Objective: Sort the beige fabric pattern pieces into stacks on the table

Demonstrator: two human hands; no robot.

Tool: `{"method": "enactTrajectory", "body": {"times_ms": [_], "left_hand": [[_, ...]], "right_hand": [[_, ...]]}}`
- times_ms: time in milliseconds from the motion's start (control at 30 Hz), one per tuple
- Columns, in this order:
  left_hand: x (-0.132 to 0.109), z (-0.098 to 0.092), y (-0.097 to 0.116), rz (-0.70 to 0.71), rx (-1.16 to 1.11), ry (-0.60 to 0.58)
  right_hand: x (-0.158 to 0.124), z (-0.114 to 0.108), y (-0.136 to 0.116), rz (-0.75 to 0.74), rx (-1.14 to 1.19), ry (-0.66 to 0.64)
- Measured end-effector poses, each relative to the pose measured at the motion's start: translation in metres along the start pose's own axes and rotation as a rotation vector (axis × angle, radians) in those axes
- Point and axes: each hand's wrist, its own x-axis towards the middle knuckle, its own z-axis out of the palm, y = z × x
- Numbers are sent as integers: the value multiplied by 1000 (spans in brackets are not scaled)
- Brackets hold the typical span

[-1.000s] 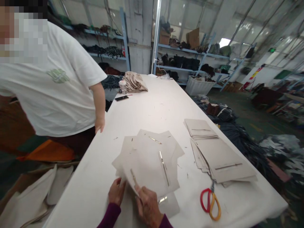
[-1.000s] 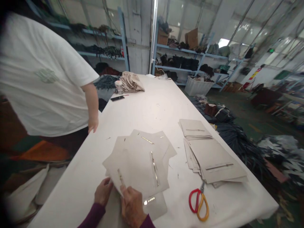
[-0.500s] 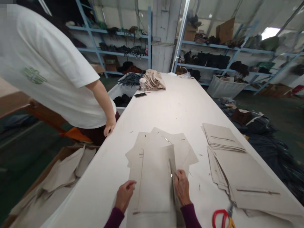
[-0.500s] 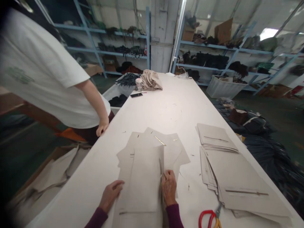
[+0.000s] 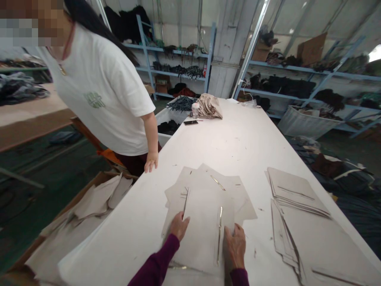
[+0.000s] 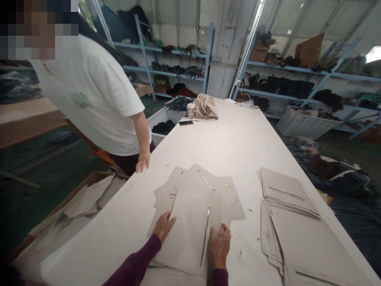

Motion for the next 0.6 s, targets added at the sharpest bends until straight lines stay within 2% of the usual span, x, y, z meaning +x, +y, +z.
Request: {"method": "enactTrajectory", "body": {"times_ms": [100,200,367,467,600], "left_hand": [[-2,0,6,53,-21,-55],[-8,4,8,91,-24,-59],[-25,1,9,165,-56,-55],[-39,-19,10,225,-168,-106],[-55,-67,-1,222,-473,-217]], "right_hand": [[-2,0,-2,15,-6,-22],[-1,-2,0,39,16,-46],[-2,-18,-9,179,172,-110],[-8,-37,-26,210,323,-212],[-25,-59,-57,204,686,-514]]}}
